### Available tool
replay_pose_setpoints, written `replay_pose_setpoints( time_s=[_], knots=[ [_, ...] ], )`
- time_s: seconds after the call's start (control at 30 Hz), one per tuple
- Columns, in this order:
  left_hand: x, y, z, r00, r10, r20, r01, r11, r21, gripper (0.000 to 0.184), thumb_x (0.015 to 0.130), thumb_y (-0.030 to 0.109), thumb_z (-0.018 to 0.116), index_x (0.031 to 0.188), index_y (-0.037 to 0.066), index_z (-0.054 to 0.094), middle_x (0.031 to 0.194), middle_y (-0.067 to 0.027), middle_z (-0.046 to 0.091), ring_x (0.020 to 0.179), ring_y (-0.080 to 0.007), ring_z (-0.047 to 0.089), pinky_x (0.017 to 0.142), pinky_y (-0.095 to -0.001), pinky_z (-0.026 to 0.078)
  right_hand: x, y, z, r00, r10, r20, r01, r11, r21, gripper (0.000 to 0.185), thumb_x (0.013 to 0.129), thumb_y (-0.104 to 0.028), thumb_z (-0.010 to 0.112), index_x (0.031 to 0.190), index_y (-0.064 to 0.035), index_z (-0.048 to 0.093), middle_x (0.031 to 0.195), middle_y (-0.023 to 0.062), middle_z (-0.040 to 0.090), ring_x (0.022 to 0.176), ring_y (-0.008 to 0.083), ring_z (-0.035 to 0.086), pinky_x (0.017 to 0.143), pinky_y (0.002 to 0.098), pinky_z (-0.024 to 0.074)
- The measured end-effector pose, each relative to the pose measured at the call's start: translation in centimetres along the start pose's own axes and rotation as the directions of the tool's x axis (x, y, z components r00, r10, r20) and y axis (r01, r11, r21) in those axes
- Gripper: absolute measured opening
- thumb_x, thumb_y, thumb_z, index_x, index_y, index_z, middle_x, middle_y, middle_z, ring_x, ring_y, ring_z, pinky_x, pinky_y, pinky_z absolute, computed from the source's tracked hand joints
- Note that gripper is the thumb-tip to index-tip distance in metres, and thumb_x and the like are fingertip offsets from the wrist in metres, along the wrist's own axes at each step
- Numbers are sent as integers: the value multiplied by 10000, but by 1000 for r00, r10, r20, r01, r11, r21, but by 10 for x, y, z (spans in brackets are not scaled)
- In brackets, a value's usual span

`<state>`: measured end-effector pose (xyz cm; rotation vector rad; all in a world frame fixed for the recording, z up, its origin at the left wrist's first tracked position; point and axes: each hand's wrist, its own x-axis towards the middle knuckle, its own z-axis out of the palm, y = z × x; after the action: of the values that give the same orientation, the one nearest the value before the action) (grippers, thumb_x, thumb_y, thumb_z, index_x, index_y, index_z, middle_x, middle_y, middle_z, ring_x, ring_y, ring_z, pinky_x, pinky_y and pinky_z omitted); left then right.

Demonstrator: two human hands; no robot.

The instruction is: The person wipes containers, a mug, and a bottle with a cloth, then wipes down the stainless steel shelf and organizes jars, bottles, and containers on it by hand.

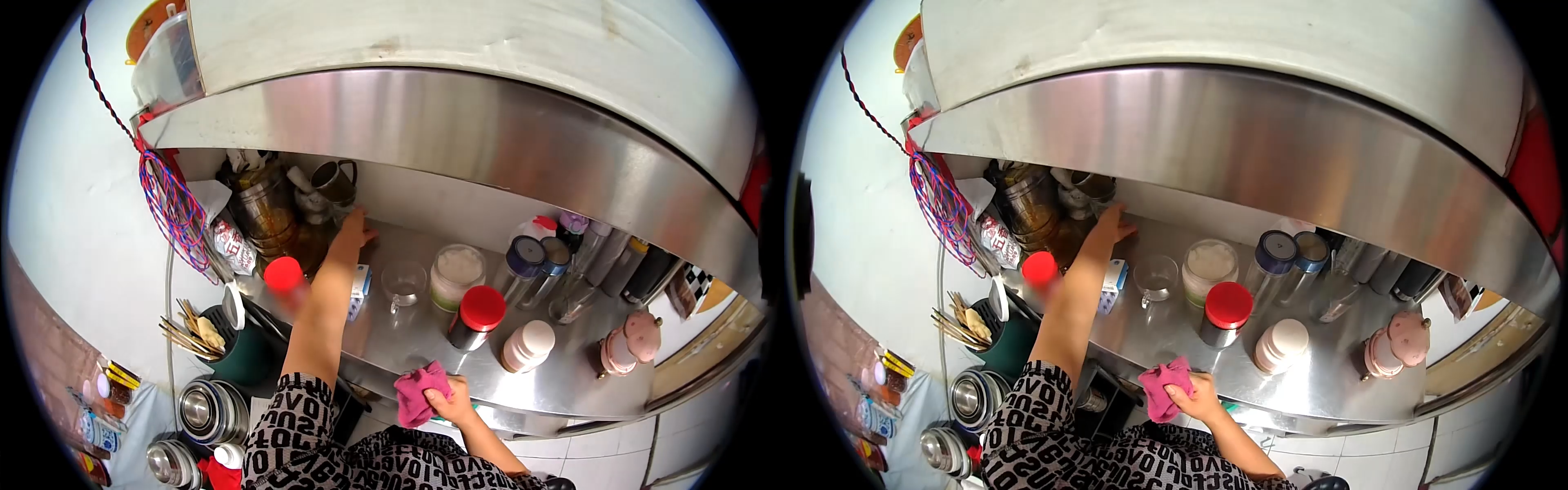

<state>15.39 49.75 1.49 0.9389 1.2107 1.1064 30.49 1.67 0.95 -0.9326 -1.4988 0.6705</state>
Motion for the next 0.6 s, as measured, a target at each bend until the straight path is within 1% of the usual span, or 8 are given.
replay_pose_setpoints(
  time_s=[0.07, 0.17, 0.23, 0.27, 0.4, 0.43, 0.53, 0.6],
  knots=[
    [45, -45, -10, 974, 225, 32, -226, 950, 214, 700, 855, 310, 712, 1424, 73, 381, 1357, -157, 506, 1074, -292, 577, 874, -431, 506, -3, 5, -1, 998, 54, 22, -53, 998, -15, 229, 868, -226, 687, 896, 0, 671, 756, 130, 670, 676, 242, 657, 649, 324, 507],
    [87, -97, -22, 855, 500, 136, -517, 836, 182, 583, 955, 416, 517, 1411, 67, 414, 1362, -115, 489, 1105, -251, 558, 932, -392, 499, -5, 12, 0, 998, 55, 2, -55, 998, 13, 223, 867, -221, 689, 869, 1, 667, 743, 124, 662, 653, 239, 646, 635, 329, 504],
    [-18, -40, -4, 978, 209, -23, -210, 972, -103, 503, 973, 438, 485, 1310, 66, 456, 1237, -95, 497, 1059, -233, 564, 929, -382, 501, -1, 1, 2, 998, 56, 1, -56, 998, 19, 235, 869, -225, 692, 844, 8, 665, 741, 122, 661, 647, 237, 644, 633, 334, 506],
    [-60, -17, 3, 990, 129, -55, -137, 972, -192, 473, 982, 449, 469, 1259, 65, 478, 1175, -86, 501, 1036, -223, 567, 928, -377, 503, 1, -1, 2, 998, 59, 9, -59, 998, 24, 235, 869, -225, 692, 844, 8, 665, 741, 122, 661, 647, 237, 644, 633, 334, 506],
    [-135, 16, 5, 992, 118, -49, -125, 973, -193, 460, 1018, 493, 404, 1057, 63, 562, 927, -47, 517, 945, -187, 580, 923, -358, 507, -1, 0, 4, 998, 53, 18, -53, 998, 29, 251, 866, -234, 693, 840, 14, 664, 731, 124, 657, 635, 246, 637, 626, 335, 502],
    [-146, 23, 3, 991, 135, -19, -136, 984, -112, 450, 1019, 491, 408, 921, 79, 558, 798, -27, 473, 891, -176, 584, 911, -351, 511, -1, 1, 5, 999, 49, 12, -49, 999, 16, 256, 868, -239, 692, 839, 14, 665, 725, 124, 655, 629, 242, 633, 623, 336, 499],
    [-198, 56, -2, 983, 182, -21, -182, 983, -16, 451, 1020, 472, 423, 772, 97, 454, 719, -2, 420, 813, -166, 574, 880, -335, 520, 0, -3, 2, 997, 81, 18, -80, 997, -9, 270, 872, -253, 689, 836, 13, 667, 708, 118, 649, 616, 225, 624, 616, 334, 493],
    [-197, 53, -12, 978, 207, -5, -206, 971, -117, 458, 1013, 475, 440, 774, 85, 466, 733, -7, 413, 832, -183, 570, 890, -342, 529, -1, -2, 2, 995, 96, 0, -96, 995, 5, 277, 870, -261, 690, 837, 12, 668, 698, 118, 638, 611, 219, 620, 612, 327, 487]
  ],
)
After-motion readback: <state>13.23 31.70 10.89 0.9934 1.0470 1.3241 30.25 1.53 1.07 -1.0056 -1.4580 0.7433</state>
